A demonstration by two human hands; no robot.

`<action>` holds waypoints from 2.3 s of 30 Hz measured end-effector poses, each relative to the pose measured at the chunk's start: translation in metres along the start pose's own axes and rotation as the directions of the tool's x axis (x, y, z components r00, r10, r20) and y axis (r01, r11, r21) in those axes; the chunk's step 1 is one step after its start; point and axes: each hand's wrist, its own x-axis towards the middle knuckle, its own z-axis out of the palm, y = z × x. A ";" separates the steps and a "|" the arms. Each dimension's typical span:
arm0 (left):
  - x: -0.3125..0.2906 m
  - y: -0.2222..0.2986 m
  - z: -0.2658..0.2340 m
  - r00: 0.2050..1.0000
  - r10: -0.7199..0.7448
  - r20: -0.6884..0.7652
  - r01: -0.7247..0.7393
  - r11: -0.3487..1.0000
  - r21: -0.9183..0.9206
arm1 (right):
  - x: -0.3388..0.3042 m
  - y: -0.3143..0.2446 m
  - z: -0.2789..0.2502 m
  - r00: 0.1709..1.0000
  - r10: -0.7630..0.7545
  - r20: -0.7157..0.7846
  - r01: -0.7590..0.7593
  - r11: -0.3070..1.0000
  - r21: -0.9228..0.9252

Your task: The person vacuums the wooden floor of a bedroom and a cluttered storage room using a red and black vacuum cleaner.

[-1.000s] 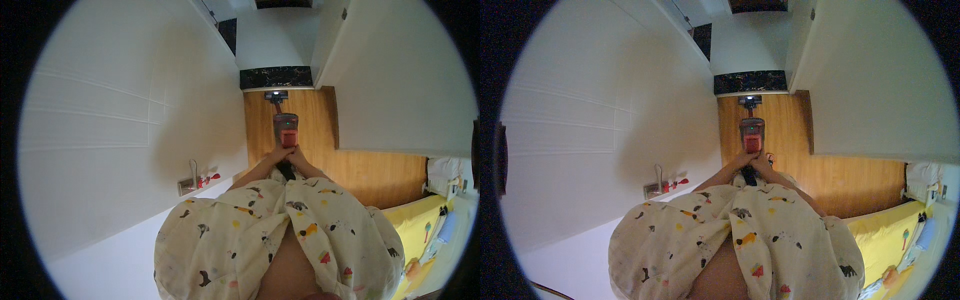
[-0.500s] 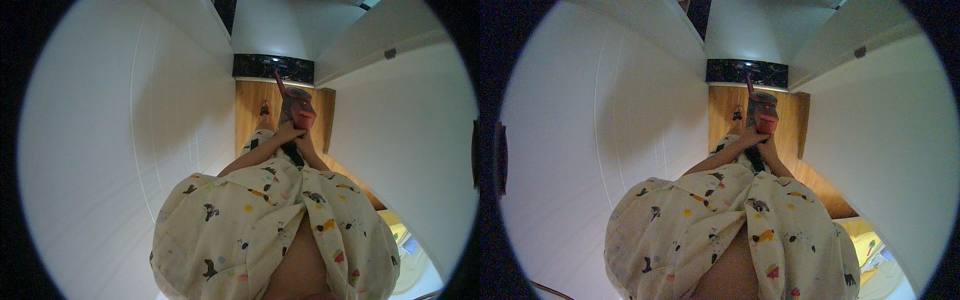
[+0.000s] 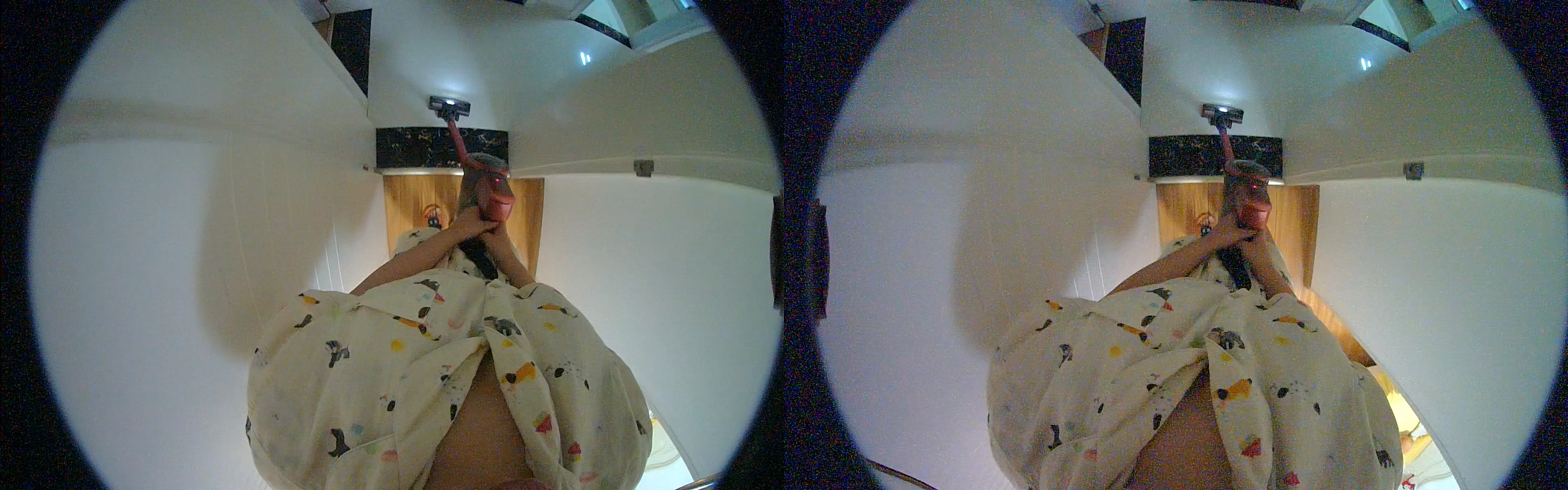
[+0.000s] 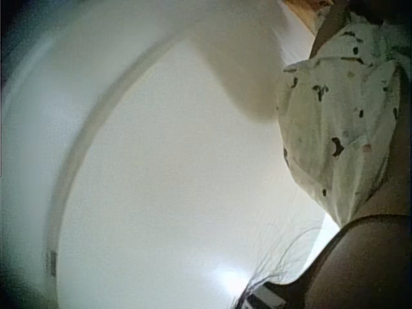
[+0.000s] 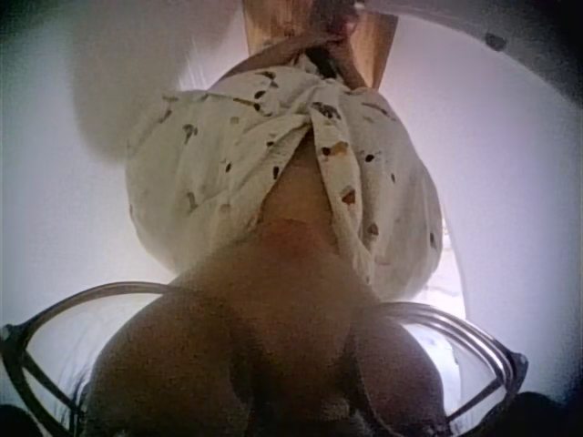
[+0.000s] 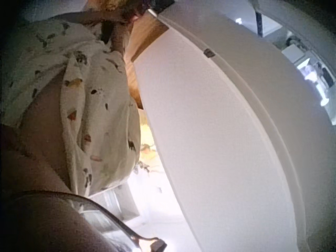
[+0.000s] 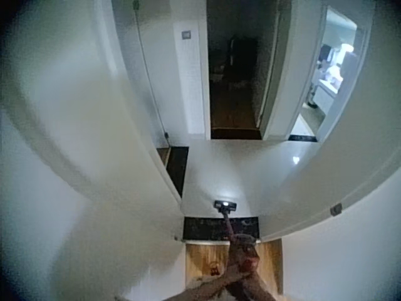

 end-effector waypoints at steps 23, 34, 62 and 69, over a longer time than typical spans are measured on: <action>-0.031 0.172 0.014 0.919 -0.243 0.309 0.344 0.877 -0.334 | -0.025 -0.104 -0.089 1.000 -0.025 0.002 0.025 0.993 0.119; -0.157 0.082 -0.129 0.955 -0.201 -0.219 0.076 0.877 -0.474 | -0.108 -0.146 -0.025 0.958 0.044 -0.284 -0.110 0.969 -0.220; 1.162 0.488 -1.189 0.136 0.701 -0.700 0.003 0.706 0.708 | 1.143 -0.315 -0.128 0.776 -0.104 -0.622 -0.047 0.974 -0.222; 1.191 0.659 -1.025 0.087 0.442 -0.893 -0.491 0.799 0.348 | 1.249 -0.371 -0.300 0.684 0.125 -0.718 -0.105 0.992 0.074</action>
